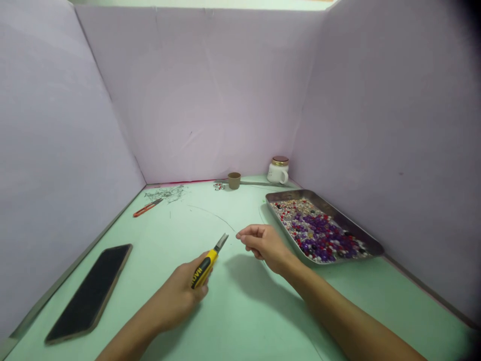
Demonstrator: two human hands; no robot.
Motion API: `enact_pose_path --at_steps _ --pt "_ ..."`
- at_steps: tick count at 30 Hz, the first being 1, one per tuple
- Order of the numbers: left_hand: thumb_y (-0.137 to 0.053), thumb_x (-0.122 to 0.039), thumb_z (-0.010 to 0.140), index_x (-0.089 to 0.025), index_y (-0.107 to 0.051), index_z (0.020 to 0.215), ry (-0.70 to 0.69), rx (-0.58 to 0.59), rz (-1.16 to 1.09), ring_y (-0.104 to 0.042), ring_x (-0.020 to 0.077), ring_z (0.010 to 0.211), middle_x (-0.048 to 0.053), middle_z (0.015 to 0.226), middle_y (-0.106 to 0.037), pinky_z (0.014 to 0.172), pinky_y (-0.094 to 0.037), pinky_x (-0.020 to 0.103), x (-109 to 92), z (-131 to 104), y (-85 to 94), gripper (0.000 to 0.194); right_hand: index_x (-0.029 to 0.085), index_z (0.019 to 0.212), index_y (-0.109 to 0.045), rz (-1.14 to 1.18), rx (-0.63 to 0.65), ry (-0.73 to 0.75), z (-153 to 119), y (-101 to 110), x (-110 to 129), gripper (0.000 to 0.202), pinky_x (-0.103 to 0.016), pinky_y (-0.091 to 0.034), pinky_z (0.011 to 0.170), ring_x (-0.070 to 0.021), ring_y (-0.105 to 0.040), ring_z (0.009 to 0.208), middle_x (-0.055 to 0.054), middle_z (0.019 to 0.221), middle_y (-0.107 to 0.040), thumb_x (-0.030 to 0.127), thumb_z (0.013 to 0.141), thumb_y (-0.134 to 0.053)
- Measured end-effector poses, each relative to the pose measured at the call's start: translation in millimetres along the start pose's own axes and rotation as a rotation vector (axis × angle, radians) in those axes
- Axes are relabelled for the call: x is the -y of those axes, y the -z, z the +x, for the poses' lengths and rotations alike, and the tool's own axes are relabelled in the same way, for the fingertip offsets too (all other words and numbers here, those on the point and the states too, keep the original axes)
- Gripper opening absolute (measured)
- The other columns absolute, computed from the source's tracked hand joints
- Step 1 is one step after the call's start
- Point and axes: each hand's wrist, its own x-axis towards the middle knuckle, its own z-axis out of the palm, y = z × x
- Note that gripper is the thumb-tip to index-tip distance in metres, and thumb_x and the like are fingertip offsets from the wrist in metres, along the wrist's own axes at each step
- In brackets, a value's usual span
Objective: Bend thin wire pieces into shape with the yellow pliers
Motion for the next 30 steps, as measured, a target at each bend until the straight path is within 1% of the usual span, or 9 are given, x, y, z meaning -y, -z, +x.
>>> enact_pose_path --at_steps 2,5,8,11,14,18,25,30 --pt "-0.043 -0.011 0.068 -0.019 -0.047 0.085 -0.003 -0.013 0.012 -0.039 0.0124 0.064 -0.004 0.071 -0.044 0.059 -0.034 0.023 -0.8 0.2 -4.8 0.019 0.014 0.067 -0.063 -0.112 -0.031 0.062 -0.6 -2.8 -2.6 0.011 -0.020 -0.023 0.036 -0.0053 -0.035 0.038 0.003 0.046 -0.049 0.020 0.059 -0.057" --pt "-0.043 -0.012 0.069 -0.019 -0.048 0.097 0.005 -0.036 0.030 -0.039 0.0134 0.066 -0.004 0.072 -0.044 0.062 -0.034 0.024 -1.1 0.4 -7.0 0.029 0.015 0.068 -0.065 -0.278 -0.068 0.186 -2.2 -6.1 -7.3 0.013 -0.021 -0.030 0.041 -0.0075 -0.039 0.042 0.003 0.046 -0.049 0.019 0.061 -0.055" --pt "-0.043 -0.012 0.069 -0.019 -0.047 0.103 0.015 -0.036 0.034 -0.040 0.0141 0.068 -0.003 0.074 -0.046 0.063 -0.035 0.024 -1.3 -0.2 -6.2 0.035 0.016 0.069 -0.066 -0.351 -0.103 0.243 -3.4 -7.0 -10.0 0.016 -0.021 -0.031 0.042 -0.0079 -0.038 0.042 0.004 0.046 -0.048 0.020 0.062 -0.053" --pt "-0.042 -0.011 0.070 -0.020 -0.048 0.104 0.017 -0.027 0.015 -0.042 0.0143 0.069 -0.002 0.077 -0.048 0.064 -0.035 0.024 -1.3 -0.6 -5.5 0.035 0.016 0.070 -0.066 -0.359 -0.126 0.240 -3.5 -6.6 -10.4 0.016 -0.021 -0.030 0.042 -0.0079 -0.038 0.041 0.003 0.046 -0.047 0.019 0.062 -0.052" --pt "-0.043 -0.012 0.072 -0.021 -0.047 0.108 0.028 -0.028 0.005 -0.043 0.0148 0.071 -0.002 0.079 -0.049 0.065 -0.036 0.024 -0.8 0.1 -5.7 0.038 0.016 0.070 -0.067 -0.359 -0.112 0.245 -3.4 -6.7 -10.3 0.017 -0.021 -0.030 0.041 -0.0080 -0.038 0.041 0.003 0.046 -0.047 0.019 0.062 -0.052" --pt "-0.044 -0.014 0.072 -0.020 -0.047 0.109 0.026 -0.044 0.011 -0.046 0.0162 0.075 -0.001 0.081 -0.051 0.069 -0.037 0.025 0.2 1.3 -6.0 0.038 0.016 0.070 -0.067 -0.383 -0.102 0.257 -4.2 -7.8 -10.6 0.018 -0.021 -0.031 0.042 -0.0080 -0.038 0.042 0.003 0.046 -0.047 0.018 0.062 -0.051" --pt "-0.044 -0.015 0.074 -0.018 -0.049 0.104 0.003 -0.048 0.009 -0.046 0.0162 0.074 0.000 0.081 -0.051 0.067 -0.037 0.025 -0.6 1.3 -5.6 0.031 0.016 0.071 -0.067 -0.383 -0.096 0.262 -3.7 -8.9 -12.8 0.017 -0.021 -0.031 0.042 -0.0078 -0.038 0.042 0.003 0.046 -0.047 0.018 0.063 -0.051" --pt "-0.043 -0.013 0.073 -0.019 -0.050 0.100 -0.009 -0.052 0.052 -0.047 0.0158 0.073 -0.002 0.078 -0.051 0.066 -0.038 0.024 1.8 2.4 -6.8 0.029 0.015 0.072 -0.067 -0.404 -0.100 0.259 -4.9 -9.1 -12.4 0.018 -0.020 -0.031 0.042 -0.0077 -0.039 0.042 0.003 0.046 -0.048 0.018 0.064 -0.051"
